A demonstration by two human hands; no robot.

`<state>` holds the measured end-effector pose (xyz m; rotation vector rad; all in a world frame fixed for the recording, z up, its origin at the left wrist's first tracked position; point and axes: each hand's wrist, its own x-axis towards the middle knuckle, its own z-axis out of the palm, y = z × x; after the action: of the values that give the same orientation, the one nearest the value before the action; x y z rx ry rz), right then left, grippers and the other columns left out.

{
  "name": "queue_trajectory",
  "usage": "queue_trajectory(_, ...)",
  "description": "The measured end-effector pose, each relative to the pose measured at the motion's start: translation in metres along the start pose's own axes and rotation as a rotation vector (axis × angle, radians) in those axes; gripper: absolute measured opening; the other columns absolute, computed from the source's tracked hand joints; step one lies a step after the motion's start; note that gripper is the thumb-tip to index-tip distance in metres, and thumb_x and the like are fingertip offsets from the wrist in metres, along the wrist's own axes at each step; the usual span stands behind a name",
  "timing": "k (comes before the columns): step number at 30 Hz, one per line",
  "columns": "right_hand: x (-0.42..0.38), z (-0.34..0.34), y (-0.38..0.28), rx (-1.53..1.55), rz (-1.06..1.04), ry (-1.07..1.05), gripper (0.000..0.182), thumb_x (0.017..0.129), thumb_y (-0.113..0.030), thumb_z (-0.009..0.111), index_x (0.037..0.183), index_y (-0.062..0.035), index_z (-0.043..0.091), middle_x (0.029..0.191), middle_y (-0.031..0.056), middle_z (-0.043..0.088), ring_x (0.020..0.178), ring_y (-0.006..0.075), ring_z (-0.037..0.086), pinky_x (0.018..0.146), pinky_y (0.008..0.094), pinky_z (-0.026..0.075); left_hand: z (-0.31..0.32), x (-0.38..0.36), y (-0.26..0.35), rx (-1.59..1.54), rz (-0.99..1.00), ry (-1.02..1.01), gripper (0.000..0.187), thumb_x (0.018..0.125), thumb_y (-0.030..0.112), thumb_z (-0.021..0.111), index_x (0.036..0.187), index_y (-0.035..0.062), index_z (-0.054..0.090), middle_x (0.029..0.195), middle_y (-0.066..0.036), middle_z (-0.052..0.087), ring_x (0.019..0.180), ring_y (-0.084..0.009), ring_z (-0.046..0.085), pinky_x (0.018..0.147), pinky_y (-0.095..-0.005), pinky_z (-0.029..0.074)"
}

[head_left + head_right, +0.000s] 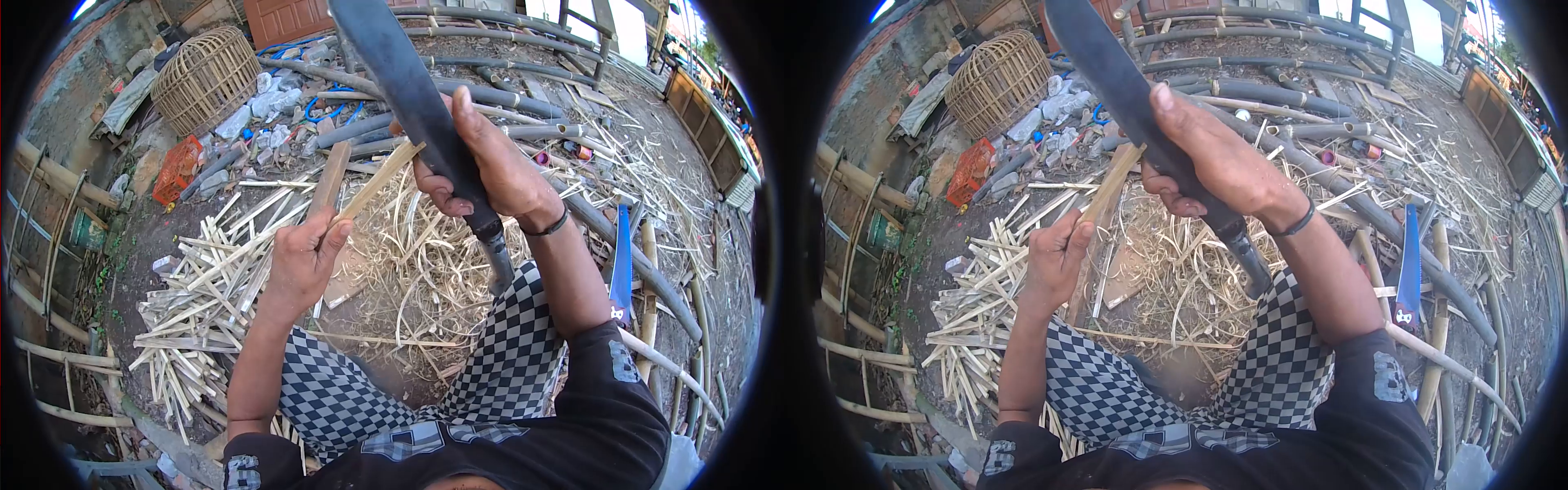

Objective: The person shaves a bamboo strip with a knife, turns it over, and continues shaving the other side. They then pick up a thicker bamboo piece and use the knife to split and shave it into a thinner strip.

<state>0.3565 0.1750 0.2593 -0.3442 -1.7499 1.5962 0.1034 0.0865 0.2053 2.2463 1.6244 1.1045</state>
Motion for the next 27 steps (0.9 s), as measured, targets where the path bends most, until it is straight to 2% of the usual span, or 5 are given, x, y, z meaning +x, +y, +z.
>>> queue_trajectory(4,0.001,-0.002,0.004,-0.019,0.022,0.013,0.085,0.097,-0.076,0.021,0.134,-0.0037,0.048,0.062,0.0011,0.044,0.045,0.0072,0.043,0.041,0.0213,0.034,-0.004,0.001,0.000,-0.027,0.008,0.007,0.042,0.103,0.034,0.059,0.079,0.0012,0.053,0.053,-0.011,0.043,0.045,-0.0207,0.041,0.048,-0.0358,0.036)
queue_trajectory(14,-0.001,0.018,0.005,-0.309,-0.042,0.140,0.051,0.109,-0.034,0.046,0.147,-0.0035,0.032,0.063,-0.0007,0.047,0.046,0.0057,0.043,0.041,0.0222,0.037,-0.006,0.000,-0.005,-0.046,-0.013,0.049,0.042,0.103,0.033,0.060,0.078,0.0005,0.053,0.052,-0.011,0.042,0.045,-0.0192,0.038,0.047,-0.0354,0.035)
queue_trajectory(17,0.001,0.016,0.011,-0.397,-0.038,0.249,0.036,0.109,-0.037,0.045,0.117,-0.0014,0.050,0.060,-0.0014,0.049,0.042,0.0052,0.046,0.037,0.0225,0.036,-0.007,0.000,-0.002,-0.035,0.004,0.055,0.040,0.102,0.032,0.061,0.079,0.0005,0.054,0.052,-0.011,0.042,0.044,-0.0196,0.040,0.047,-0.0356,0.035)
queue_trajectory(20,0.002,0.020,0.005,-0.401,0.039,0.287,0.036,0.108,-0.038,0.048,0.099,-0.0032,0.050,0.058,-0.0007,0.050,0.040,0.0064,0.048,0.035,0.0230,0.037,-0.010,-0.001,-0.001,-0.045,-0.026,0.035,0.041,0.103,0.033,0.060,0.079,0.0005,0.054,0.054,-0.009,0.040,0.048,-0.0163,0.038,0.048,-0.0347,0.033)
queue_trajectory(27,0.007,0.013,0.018,-0.444,0.096,0.287,0.041,0.104,-0.041,0.055,0.089,-0.0037,0.050,0.055,0.0002,0.050,0.039,0.0082,0.051,0.034,0.0244,0.040,-0.010,-0.002,-0.002,-0.035,-0.065,0.002,0.043,0.103,0.036,0.058,0.080,-0.0001,0.056,0.055,-0.007,0.039,0.053,-0.0127,0.036,0.050,-0.0339,0.033)
